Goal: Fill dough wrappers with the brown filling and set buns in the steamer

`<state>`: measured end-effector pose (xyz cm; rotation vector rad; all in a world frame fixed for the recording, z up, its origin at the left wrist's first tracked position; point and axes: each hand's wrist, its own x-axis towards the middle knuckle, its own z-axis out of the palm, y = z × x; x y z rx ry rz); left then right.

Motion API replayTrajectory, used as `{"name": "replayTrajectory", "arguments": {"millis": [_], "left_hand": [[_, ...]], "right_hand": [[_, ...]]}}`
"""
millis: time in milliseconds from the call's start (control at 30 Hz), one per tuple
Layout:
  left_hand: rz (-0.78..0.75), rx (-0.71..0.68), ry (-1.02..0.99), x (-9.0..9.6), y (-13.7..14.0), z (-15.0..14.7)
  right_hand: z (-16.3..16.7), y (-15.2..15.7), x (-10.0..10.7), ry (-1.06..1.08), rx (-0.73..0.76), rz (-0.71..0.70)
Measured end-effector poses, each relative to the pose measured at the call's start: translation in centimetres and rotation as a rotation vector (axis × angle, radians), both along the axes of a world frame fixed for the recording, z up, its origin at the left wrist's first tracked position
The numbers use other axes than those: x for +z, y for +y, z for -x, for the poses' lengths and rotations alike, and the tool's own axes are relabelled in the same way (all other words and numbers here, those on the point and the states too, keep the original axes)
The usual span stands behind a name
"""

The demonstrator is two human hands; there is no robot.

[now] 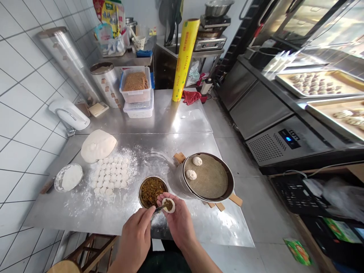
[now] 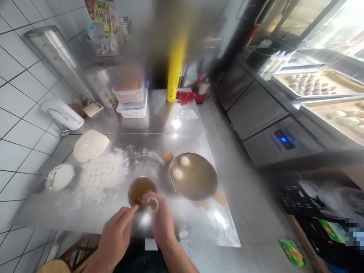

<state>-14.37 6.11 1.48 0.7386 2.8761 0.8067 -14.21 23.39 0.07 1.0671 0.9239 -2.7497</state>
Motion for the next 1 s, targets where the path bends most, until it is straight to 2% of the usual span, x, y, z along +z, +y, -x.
{"name": "replayTrajectory", "arguments": {"millis": [133, 267, 467, 567, 600, 667, 733, 800, 900, 1000], "left_hand": [[0.099, -0.074, 0.129, -1.2, 0.1, -1.0], [0.040, -0.092, 0.026, -2.0, 0.4, -1.6], [-0.118, -0.017, -0.081, -0.2, 1.0, -0.8], [-0.114, 0.033, -0.155, 0.2, 0.4, 0.4], [-0.082, 0.061, -0.185, -0.1, 0.0, 0.8], [0.085, 0.086, -0.261, -1.1, -0.9, 1.8], [0.295, 0.056, -0.339, -2.7, -1.8, 2.7], [0.439, 0.005, -0.389, -4.4, -2.1, 3.4], [0.511, -0.052, -0.393, -6.6, -1.5, 3.7], [0.553, -0.097, -0.369, -7.9, 0.0, 3.5]], "right_hand": [[0.3, 0.4, 0.0, 0.003, 0.007, 0.032], [0.8, 0.6, 0.4, -0.007, 0.005, 0.051], [1.1, 0.6, 0.1, -0.056, -0.001, 0.030], [0.6, 1.5, -0.2, -0.122, -0.004, 0.008], [0.3, 2.1, -0.3, -0.137, -0.001, 0.004], [-0.3, 3.6, -0.4, -0.153, 0.007, 0.002], [-1.0, 5.2, -0.7, -0.170, 0.011, -0.005], [-1.5, 6.3, -1.2, -0.197, 0.017, -0.014], [-2.1, 6.9, -2.4, -0.241, 0.027, -0.006], [-2.9, 6.3, -3.7, -0.268, 0.018, 0.016]]}}
